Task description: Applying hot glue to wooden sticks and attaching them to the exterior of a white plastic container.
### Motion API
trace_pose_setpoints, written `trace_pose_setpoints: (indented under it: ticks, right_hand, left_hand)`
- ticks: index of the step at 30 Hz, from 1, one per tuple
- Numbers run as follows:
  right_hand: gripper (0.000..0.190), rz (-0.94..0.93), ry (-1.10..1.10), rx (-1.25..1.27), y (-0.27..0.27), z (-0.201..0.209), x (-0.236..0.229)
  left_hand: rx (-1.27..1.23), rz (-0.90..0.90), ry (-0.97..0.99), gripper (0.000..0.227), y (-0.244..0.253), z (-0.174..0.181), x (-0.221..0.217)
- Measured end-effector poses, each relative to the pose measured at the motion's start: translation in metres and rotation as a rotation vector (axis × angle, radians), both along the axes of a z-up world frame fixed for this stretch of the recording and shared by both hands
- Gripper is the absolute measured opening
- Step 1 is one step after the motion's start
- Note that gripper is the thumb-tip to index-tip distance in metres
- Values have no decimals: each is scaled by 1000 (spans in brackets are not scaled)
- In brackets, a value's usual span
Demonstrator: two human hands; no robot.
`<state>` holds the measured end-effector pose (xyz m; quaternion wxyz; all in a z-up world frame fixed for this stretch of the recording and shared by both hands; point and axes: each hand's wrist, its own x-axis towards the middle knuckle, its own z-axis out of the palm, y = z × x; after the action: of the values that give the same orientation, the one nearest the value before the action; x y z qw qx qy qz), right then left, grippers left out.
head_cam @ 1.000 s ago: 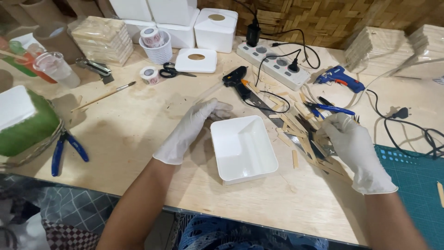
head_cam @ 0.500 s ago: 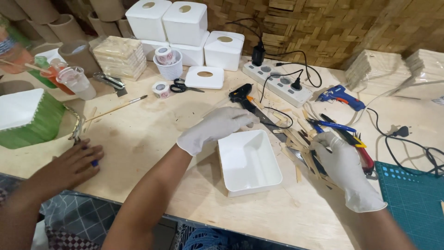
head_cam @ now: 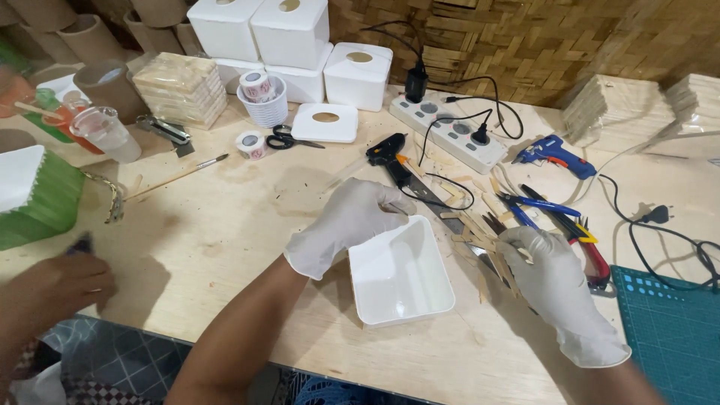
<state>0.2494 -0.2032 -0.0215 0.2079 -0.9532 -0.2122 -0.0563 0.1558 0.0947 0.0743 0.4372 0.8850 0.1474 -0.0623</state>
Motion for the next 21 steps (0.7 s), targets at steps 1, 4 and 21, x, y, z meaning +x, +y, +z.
trace_pose_setpoints:
  ticks: [1, 4, 21]
  right_hand:
    - [20, -1, 4, -2, 0, 1, -1]
    - [22, 16, -5, -43, 0, 2, -2]
    - [20, -10, 10, -24, 7, 14, -3]
  left_hand:
    - [-2, -1, 4, 27, -2, 3, -2]
    - [-111, 45, 32, 31, -4, 9, -6]
    - [-139, 43, -78, 17, -2, -15, -1]
